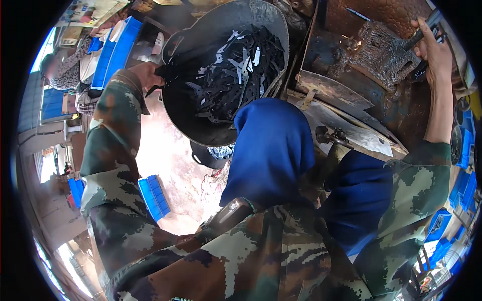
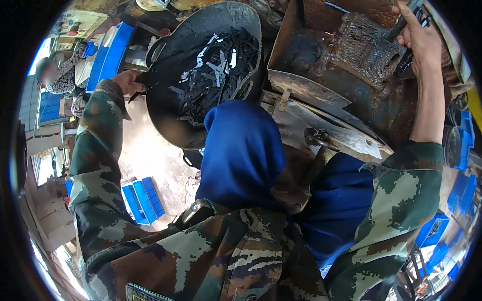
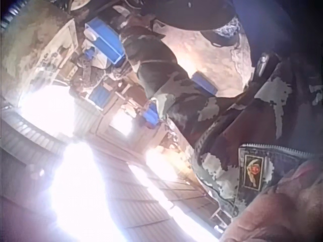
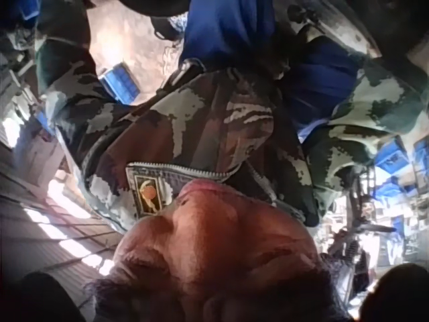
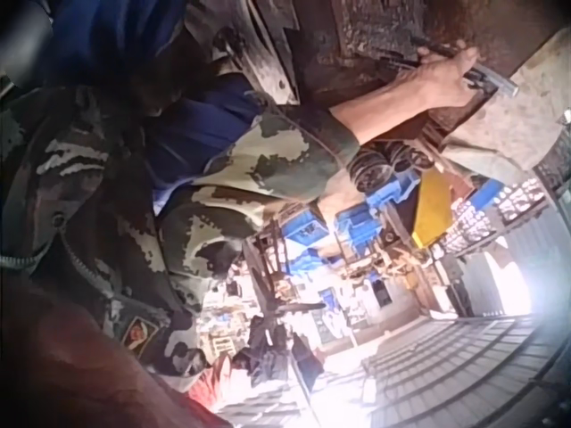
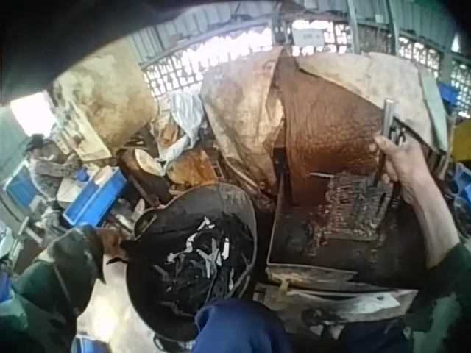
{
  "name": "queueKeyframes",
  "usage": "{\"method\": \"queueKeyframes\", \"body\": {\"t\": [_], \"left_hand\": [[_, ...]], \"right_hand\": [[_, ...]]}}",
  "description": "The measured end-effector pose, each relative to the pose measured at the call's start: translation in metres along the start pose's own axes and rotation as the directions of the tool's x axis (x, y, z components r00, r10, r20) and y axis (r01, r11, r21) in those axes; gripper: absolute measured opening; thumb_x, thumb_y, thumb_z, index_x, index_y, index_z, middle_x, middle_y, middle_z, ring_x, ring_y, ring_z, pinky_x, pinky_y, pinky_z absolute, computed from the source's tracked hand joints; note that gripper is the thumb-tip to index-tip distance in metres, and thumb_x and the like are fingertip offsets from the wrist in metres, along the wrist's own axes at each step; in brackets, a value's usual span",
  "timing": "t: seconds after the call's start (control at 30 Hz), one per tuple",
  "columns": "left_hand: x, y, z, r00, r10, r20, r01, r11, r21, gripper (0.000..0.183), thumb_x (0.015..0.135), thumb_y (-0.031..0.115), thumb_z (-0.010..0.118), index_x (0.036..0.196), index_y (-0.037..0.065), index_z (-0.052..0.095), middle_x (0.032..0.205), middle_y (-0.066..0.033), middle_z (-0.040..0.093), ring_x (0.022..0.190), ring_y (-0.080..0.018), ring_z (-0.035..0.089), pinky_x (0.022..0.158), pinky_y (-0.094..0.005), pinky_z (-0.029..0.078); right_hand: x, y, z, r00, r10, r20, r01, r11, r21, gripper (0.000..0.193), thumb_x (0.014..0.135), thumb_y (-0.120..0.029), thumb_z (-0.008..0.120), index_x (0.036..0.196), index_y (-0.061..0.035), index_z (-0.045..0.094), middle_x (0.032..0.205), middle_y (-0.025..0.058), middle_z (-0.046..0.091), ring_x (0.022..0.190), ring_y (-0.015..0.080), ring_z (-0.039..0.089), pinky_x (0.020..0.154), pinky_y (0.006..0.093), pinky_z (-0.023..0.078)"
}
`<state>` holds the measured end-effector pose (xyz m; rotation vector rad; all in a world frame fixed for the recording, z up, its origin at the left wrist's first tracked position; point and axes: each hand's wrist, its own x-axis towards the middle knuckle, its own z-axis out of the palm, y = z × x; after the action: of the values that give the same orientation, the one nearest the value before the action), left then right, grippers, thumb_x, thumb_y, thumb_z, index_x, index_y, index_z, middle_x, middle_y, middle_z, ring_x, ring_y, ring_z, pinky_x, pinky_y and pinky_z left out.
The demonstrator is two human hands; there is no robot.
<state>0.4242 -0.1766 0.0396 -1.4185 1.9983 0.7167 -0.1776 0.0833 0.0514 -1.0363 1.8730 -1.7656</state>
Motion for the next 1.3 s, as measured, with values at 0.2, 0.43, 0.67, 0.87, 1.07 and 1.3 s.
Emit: {"method": "queueKeyframes", "body": {"t": [0.2, 0.43, 0.67, 0.87, 1.07, 1.3], "left_hand": [[-0.033, 0.079, -0.008, 0.981, 0.192, 0.009, -0.171, 0.854, 0.492, 0.025, 0.075, 0.019, 0.073, 0.097, 0.006, 0.070, 0.088, -0.0128, 0.070, 0.088, -0.0266, 0.069, 0.081, -0.0391, 0.051], [0.044, 0.128, 0.035, 0.953, 0.182, 0.242, -0.299, 0.439, 0.847, 0.021, 0.072, 0.025, 0.071, 0.090, 0.014, 0.074, 0.088, -0.0106, 0.071, 0.092, -0.0293, 0.069, 0.082, -0.0427, 0.052], [0.061, 0.224, 0.035, 0.930, 0.318, 0.187, -0.331, 0.498, 0.801, 0.038, 0.065, 0.022, 0.080, 0.101, 0.012, 0.073, 0.094, -0.0115, 0.070, 0.102, -0.0330, 0.065, 0.088, -0.0439, 0.049], [0.062, 0.214, 0.025, 0.598, 0.787, -0.152, -0.550, 0.541, 0.636, 0.058, 0.073, 0.012, 0.078, 0.128, 0.009, 0.057, 0.120, -0.0134, 0.059, 0.114, -0.0351, 0.057, 0.097, -0.0444, 0.046], [0.050, 0.152, 0.050, 0.505, 0.699, -0.507, -0.574, 0.710, 0.408, 0.023, 0.084, 0.016, 0.066, 0.103, 0.005, 0.067, 0.103, -0.0118, 0.065, 0.093, -0.0329, 0.066, 0.083, -0.0394, 0.053], [0.031, 0.113, 0.148, 0.766, 0.364, -0.529, -0.381, 0.921, 0.083, 0.025, 0.081, 0.018, 0.070, 0.101, 0.004, 0.069, 0.096, -0.0163, 0.068, 0.090, -0.0334, 0.067, 0.081, -0.0397, 0.053]], "right_hand": [[0.002, 0.002, -0.008, 1.000, 0.004, -0.023, -0.005, 0.999, -0.034, 0.036, 0.093, -0.033, 0.068, 0.108, 0.0003, 0.070, 0.055, -0.0074, 0.039, 0.048, 0.0039, 0.030, 0.050, 0.0224, 0.033], [0.003, 0.007, 0.000, 1.000, 0.008, 0.002, -0.008, 0.999, -0.050, 0.036, 0.094, -0.032, 0.068, 0.108, 0.0007, 0.069, 0.055, -0.0064, 0.041, 0.048, 0.0041, 0.030, 0.050, 0.0226, 0.033], [-0.005, -0.003, -0.009, 0.997, 0.041, -0.061, -0.047, 0.993, -0.108, 0.034, 0.094, -0.031, 0.067, 0.108, 0.0005, 0.070, 0.054, -0.0056, 0.040, 0.047, 0.0045, 0.032, 0.050, 0.0225, 0.035], [-0.004, -0.004, -0.005, 0.995, 0.063, -0.075, -0.067, 0.996, -0.051, 0.032, 0.095, -0.030, 0.066, 0.105, 0.0005, 0.070, 0.053, -0.0059, 0.037, 0.046, 0.0048, 0.031, 0.049, 0.0223, 0.034], [0.007, 0.006, -0.012, 0.997, 0.065, -0.031, -0.066, 0.996, -0.054, 0.031, 0.091, -0.034, 0.070, 0.097, -0.0038, 0.074, 0.051, -0.0056, 0.035, 0.047, 0.0057, 0.034, 0.049, 0.0239, 0.037], [0.007, 0.007, -0.016, 0.996, 0.083, -0.026, -0.085, 0.994, -0.067, 0.032, 0.090, -0.033, 0.071, 0.098, -0.0027, 0.073, 0.051, -0.0051, 0.039, 0.046, 0.0061, 0.035, 0.049, 0.0246, 0.039]]}}
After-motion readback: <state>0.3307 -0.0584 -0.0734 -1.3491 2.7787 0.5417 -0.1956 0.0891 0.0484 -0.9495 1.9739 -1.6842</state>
